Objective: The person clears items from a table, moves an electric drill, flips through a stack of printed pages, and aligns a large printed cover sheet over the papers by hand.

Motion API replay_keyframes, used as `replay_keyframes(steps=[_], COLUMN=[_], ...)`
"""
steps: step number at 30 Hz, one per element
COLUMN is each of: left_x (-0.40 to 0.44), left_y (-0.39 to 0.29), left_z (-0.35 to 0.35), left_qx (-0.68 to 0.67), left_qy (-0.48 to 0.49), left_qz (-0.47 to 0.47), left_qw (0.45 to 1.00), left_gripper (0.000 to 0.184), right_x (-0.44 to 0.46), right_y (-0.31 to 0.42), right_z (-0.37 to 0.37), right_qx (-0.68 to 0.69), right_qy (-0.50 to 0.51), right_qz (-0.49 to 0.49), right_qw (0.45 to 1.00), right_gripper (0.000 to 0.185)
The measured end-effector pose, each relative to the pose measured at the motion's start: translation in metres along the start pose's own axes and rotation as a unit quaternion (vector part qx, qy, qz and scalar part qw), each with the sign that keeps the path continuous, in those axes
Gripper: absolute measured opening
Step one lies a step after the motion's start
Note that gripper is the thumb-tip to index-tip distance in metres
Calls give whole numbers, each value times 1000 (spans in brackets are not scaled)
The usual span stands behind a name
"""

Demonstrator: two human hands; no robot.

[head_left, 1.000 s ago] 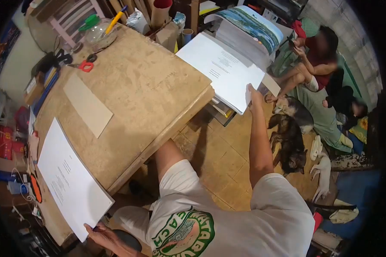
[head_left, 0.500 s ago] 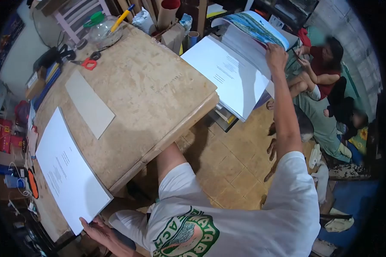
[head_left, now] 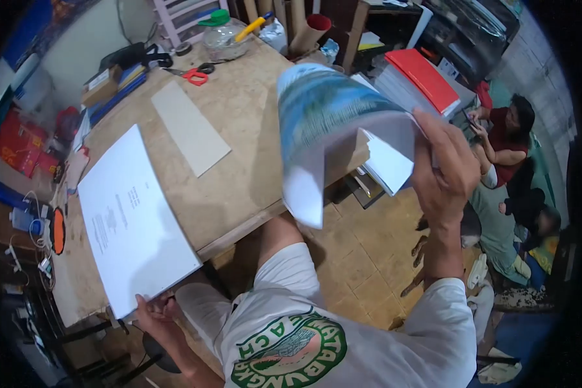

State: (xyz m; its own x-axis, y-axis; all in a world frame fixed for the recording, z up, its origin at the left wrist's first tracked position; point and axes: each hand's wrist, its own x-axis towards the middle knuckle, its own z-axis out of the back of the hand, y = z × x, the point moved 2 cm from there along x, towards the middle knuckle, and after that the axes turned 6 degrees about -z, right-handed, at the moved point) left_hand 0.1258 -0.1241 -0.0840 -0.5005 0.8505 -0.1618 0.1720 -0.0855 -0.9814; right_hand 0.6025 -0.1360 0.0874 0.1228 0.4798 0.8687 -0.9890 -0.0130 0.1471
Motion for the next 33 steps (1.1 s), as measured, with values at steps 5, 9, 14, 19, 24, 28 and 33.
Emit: replay_keyframes(steps=[5, 9, 14, 19, 24, 28, 33], left_x=[-19, -35, -2, 1, 4, 65, 123], left_y=[22, -25, -71, -95, -125, -80, -19], left_z=[-2, -85, -214, -278, -291, -303, -303], left_qx=[-66, -63, -51, -204, -261, -164, -50], left_qy=[278, 470, 446, 609, 546, 430, 406], left_qz=[188, -20, -178, -41, -98, -94, -31], left_qw=[940, 880, 876, 765, 790, 883, 912], left_gripper=[49, 54, 71, 57, 40, 35, 33], right_x=[9, 17, 33, 87, 50, -17, -104], right_y=[21, 25, 2, -86, -81, -60, -20], right_z=[20, 28, 27, 32, 0, -40, -101], right_qx=[61, 131, 274, 375, 397, 618, 281], right_qy=[-31, -100, -96, 8, 68, 362, 279], right_qz=[78, 119, 77, 139, -306, -486, -453], right_qw=[995, 979, 954, 917, 863, 501, 798], right_gripper=[42, 28, 36, 44, 59, 66, 45])
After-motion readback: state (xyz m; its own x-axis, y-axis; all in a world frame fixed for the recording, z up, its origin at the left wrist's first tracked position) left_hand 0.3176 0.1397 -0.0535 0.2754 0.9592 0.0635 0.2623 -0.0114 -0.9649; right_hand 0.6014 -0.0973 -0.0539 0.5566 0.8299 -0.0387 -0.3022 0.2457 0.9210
